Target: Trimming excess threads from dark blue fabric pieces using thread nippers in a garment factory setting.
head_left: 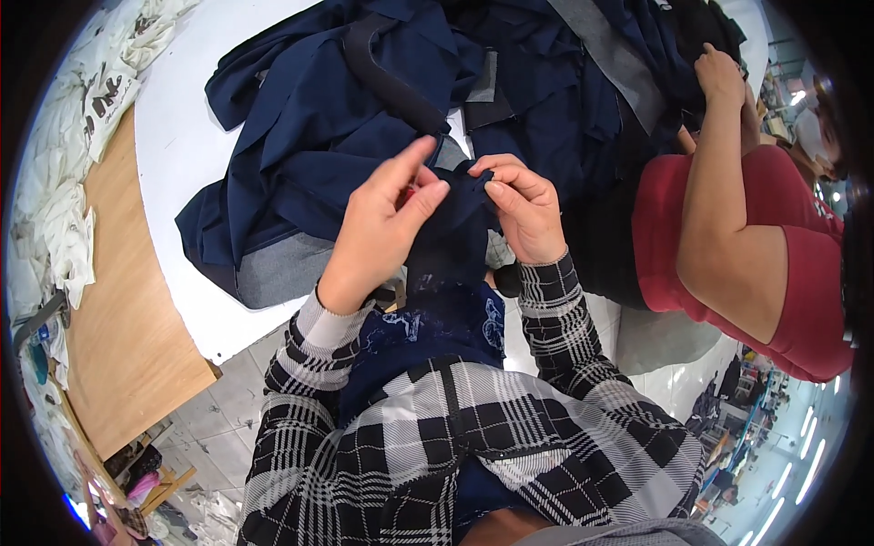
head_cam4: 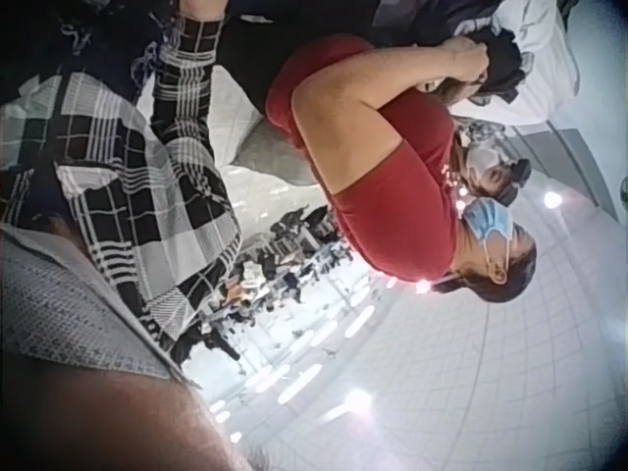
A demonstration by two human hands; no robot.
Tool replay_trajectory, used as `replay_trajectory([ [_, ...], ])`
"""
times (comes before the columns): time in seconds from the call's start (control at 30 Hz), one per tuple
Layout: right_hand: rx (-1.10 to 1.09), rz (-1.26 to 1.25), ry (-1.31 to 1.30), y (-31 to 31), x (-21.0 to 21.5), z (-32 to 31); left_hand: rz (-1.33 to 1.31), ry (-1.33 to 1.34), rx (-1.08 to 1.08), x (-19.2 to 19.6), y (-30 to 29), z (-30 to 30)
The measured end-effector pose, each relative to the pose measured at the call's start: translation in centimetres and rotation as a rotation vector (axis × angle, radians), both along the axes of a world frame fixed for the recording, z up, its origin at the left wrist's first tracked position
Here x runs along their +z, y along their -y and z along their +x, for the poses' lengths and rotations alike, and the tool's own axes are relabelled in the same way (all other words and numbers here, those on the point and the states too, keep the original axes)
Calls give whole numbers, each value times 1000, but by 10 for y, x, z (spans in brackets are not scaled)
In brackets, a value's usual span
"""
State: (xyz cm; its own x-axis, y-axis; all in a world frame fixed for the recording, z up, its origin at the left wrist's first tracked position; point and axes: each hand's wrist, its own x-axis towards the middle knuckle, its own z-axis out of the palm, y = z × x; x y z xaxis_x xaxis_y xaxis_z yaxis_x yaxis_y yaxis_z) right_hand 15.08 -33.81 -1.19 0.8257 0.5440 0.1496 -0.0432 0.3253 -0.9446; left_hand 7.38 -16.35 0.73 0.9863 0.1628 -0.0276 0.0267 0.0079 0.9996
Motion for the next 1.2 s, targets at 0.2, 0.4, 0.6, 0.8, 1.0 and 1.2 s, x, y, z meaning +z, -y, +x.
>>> replay_trajectory([
  [0.2, -34, -102, 157, -4, -2, -1, 245, 178, -110, 6, 6, -8],
  [0.4, -69, -175, 284, -1, -3, 0, 191, 94, -191, 14, 9, -7],
  [0.6, -61, -198, 338, -2, 1, 0, 177, 86, -172, 12, 11, -4],
  [0.8, -72, -209, 384, -5, 0, 0, 174, 87, -145, 9, 8, -6],
  [1.0, -79, -226, 417, -1, 3, -2, 190, 82, -143, 14, 12, -4],
  [1.2, -60, -229, 425, -4, 6, -2, 136, 75, -144, 10, 10, -3],
])
